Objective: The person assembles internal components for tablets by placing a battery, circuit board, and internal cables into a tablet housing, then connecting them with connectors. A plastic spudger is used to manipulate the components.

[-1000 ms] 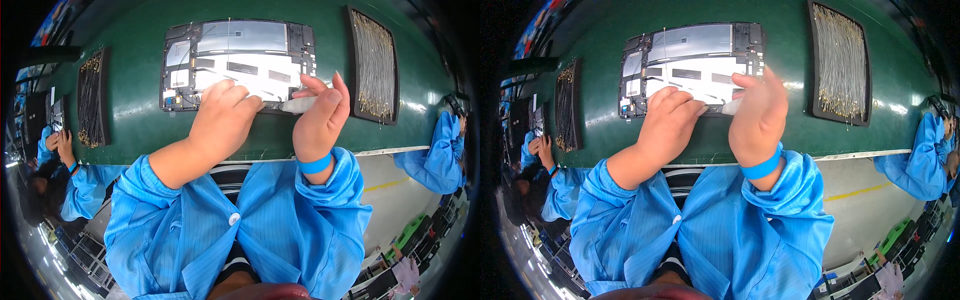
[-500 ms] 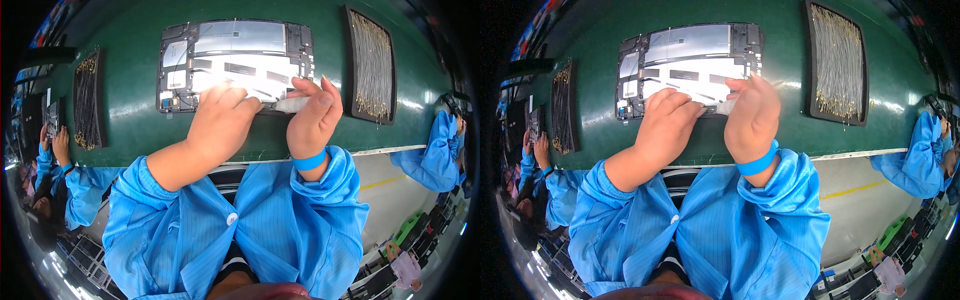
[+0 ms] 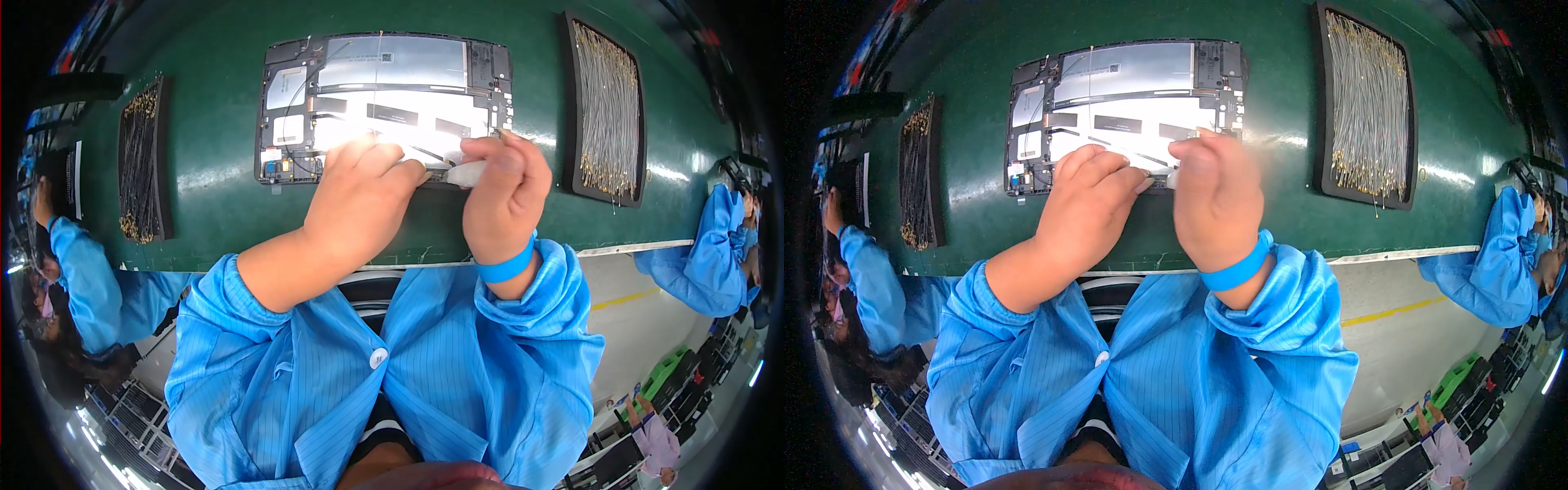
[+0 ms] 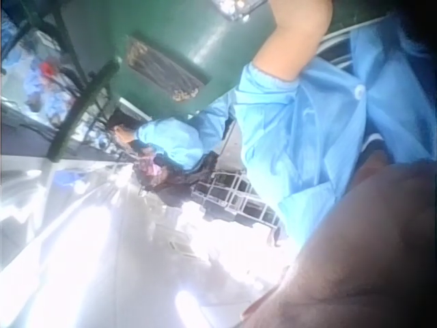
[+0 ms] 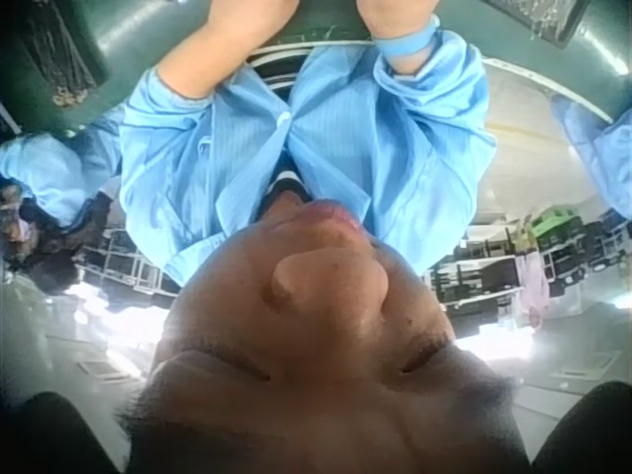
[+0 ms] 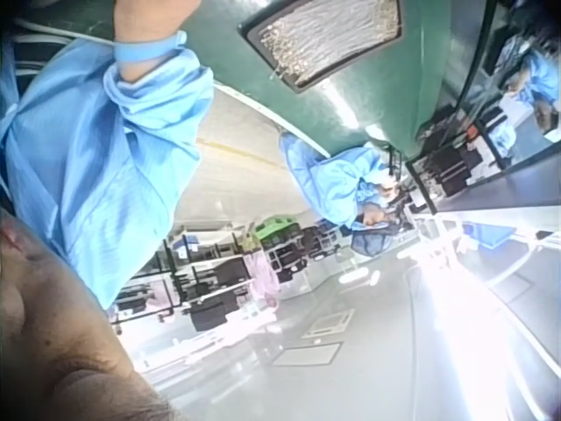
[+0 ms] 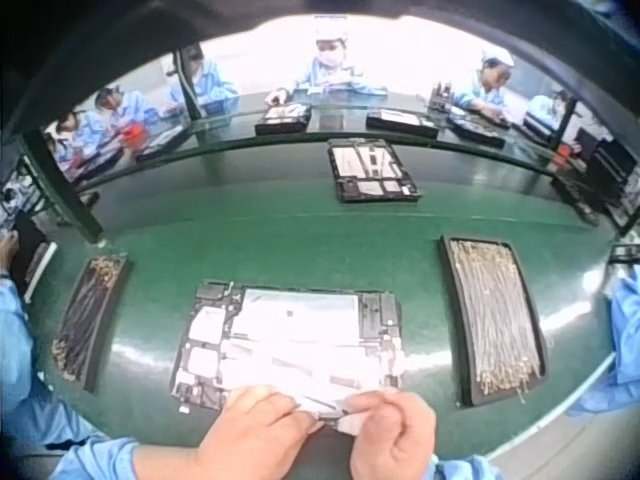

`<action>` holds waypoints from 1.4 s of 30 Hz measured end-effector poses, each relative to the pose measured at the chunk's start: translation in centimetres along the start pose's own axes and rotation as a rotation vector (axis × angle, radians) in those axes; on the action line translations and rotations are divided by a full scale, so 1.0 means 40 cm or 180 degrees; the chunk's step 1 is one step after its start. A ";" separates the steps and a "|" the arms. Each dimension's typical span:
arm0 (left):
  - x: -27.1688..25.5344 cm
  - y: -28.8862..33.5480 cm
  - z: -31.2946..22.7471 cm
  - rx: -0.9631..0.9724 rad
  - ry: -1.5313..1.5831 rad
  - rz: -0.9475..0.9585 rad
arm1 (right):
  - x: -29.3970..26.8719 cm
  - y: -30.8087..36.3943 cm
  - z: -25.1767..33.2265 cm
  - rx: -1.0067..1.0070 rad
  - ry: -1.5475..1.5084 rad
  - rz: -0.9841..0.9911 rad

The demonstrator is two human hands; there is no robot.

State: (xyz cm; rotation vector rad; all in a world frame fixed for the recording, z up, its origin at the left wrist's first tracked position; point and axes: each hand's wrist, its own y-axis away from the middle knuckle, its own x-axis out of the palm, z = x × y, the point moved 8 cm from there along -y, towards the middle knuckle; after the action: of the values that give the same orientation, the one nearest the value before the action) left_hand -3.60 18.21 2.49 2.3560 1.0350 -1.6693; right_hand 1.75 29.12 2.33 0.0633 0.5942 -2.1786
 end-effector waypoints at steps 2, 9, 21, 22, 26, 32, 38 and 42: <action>-0.003 0.003 0.001 -0.0032 0.0008 0.0018 | 0.015 -0.018 0.028 -0.0018 0.0182 0.0185; -0.004 -0.002 0.003 0.0005 0.0061 0.0345 | 0.055 -0.035 0.060 -0.0774 0.0696 0.0687; -0.163 0.187 0.335 -0.2756 0.0671 -0.0503 | -0.076 0.048 -0.148 0.3110 -0.0238 0.0688; -0.140 0.190 0.331 -0.3245 0.1316 -0.0249 | -0.070 0.047 -0.151 0.3183 -0.0336 0.0656; -0.098 0.221 0.381 -0.3647 0.3245 -0.1064 | -0.003 0.067 -0.145 0.3485 -0.0948 0.1398; 0.016 0.164 0.201 -0.3598 0.6169 -0.0666 | 0.176 0.025 -0.095 0.3265 -0.1497 0.1417; 0.029 0.078 0.240 -0.4025 0.5860 -0.1180 | 0.110 -0.004 -0.027 0.1213 0.0279 0.1458; -0.051 -0.013 0.397 -0.3760 0.5702 -0.2041 | -0.094 0.014 -0.044 -0.0056 0.2664 0.0955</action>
State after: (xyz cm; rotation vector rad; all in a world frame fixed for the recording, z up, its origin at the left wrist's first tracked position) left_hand -17.11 10.90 -2.04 1.9558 1.9810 1.4663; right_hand 4.25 32.35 1.48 1.0212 0.9828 -1.7904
